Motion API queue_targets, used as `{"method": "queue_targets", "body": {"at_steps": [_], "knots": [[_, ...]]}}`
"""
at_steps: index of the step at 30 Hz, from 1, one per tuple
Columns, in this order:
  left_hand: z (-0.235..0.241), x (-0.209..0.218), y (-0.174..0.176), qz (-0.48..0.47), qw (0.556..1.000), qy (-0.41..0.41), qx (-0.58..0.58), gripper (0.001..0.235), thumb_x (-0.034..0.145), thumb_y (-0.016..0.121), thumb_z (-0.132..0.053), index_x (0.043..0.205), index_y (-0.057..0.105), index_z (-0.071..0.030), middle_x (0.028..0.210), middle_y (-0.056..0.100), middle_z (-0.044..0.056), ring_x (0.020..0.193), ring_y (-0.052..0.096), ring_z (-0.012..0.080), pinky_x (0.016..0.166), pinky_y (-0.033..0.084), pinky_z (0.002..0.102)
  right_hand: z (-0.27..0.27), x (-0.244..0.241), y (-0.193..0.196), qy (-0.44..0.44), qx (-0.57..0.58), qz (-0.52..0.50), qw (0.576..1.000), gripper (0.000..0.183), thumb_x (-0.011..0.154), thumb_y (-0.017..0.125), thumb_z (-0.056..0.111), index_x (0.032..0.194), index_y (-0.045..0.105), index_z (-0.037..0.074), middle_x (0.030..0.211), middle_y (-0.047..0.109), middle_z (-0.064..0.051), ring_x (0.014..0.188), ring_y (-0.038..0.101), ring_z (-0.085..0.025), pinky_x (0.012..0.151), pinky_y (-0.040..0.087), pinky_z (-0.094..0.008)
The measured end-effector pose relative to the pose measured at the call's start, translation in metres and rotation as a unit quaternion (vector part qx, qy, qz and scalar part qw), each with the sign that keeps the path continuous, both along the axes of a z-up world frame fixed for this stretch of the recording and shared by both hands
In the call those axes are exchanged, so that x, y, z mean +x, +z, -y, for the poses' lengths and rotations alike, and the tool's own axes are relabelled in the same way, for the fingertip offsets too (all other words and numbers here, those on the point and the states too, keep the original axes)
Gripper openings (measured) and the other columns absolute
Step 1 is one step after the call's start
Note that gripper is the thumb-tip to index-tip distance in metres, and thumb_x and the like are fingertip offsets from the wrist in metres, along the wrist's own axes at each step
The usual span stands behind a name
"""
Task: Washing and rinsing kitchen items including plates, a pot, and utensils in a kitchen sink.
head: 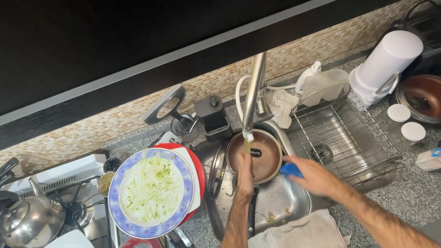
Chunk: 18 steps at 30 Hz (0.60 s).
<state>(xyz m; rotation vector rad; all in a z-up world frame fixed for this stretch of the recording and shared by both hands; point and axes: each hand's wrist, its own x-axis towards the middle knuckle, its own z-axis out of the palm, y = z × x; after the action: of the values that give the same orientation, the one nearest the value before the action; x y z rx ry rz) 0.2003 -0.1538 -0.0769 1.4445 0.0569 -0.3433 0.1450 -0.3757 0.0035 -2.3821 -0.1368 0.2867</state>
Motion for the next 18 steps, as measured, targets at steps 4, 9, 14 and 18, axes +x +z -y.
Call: {"method": "queue_targets", "body": {"at_steps": [4, 9, 14, 18], "knots": [[0.001, 0.011, -0.034, 0.026, 0.996, 0.035, -0.075, 0.036, 0.106, 0.041, -0.034, 0.131, 0.047, -0.008, 0.123, 0.055, 0.003, 0.117, 0.049, 0.0118, 0.104, 0.037, 0.030, -0.006, 0.092, 0.024, 0.067, -0.118, -0.003, 0.991, 0.092, 0.083, 0.074, 0.014, 0.159, 0.023, 0.016, 0.119, 0.069, -0.022, 0.111, 0.067, -0.041, 0.092, 0.054, -0.049], [-0.001, 0.008, -0.005, 0.025, 0.997, 0.047, -0.047, 0.021, 0.104, 0.047, -0.017, 0.121, 0.052, -0.006, 0.115, 0.059, 0.005, 0.108, 0.054, 0.0124, 0.099, 0.041, 0.031, -0.028, 0.159, 0.034, 0.087, -0.153, -0.044, 0.983, 0.094, 0.084, 0.074, 0.014, 0.161, 0.021, 0.022, 0.110, 0.072, -0.023, 0.106, 0.069, -0.041, 0.093, 0.056, -0.048], [-0.004, 0.006, -0.030, 0.057, 0.992, 0.073, -0.090, 0.020, 0.100, 0.049, -0.003, 0.119, 0.055, -0.007, 0.112, 0.062, 0.002, 0.105, 0.057, 0.0094, 0.096, 0.045, 0.027, -0.022, 0.189, -0.025, 0.135, -0.126, -0.015, 0.983, 0.074, 0.085, 0.079, 0.020, 0.148, 0.040, 0.019, 0.109, 0.074, -0.022, 0.106, 0.069, -0.042, 0.092, 0.055, -0.050], [-0.008, 0.003, -0.039, 0.067, 0.989, 0.071, -0.109, 0.021, 0.099, 0.051, 0.002, 0.118, 0.055, -0.005, 0.107, 0.063, 0.003, 0.097, 0.058, 0.0093, 0.089, 0.048, 0.027, -0.034, 0.181, 0.005, 0.128, -0.131, -0.001, 0.983, 0.088, 0.082, 0.078, 0.017, 0.154, 0.027, 0.020, 0.107, 0.072, -0.024, 0.104, 0.068, -0.045, 0.091, 0.055, -0.051]]}}
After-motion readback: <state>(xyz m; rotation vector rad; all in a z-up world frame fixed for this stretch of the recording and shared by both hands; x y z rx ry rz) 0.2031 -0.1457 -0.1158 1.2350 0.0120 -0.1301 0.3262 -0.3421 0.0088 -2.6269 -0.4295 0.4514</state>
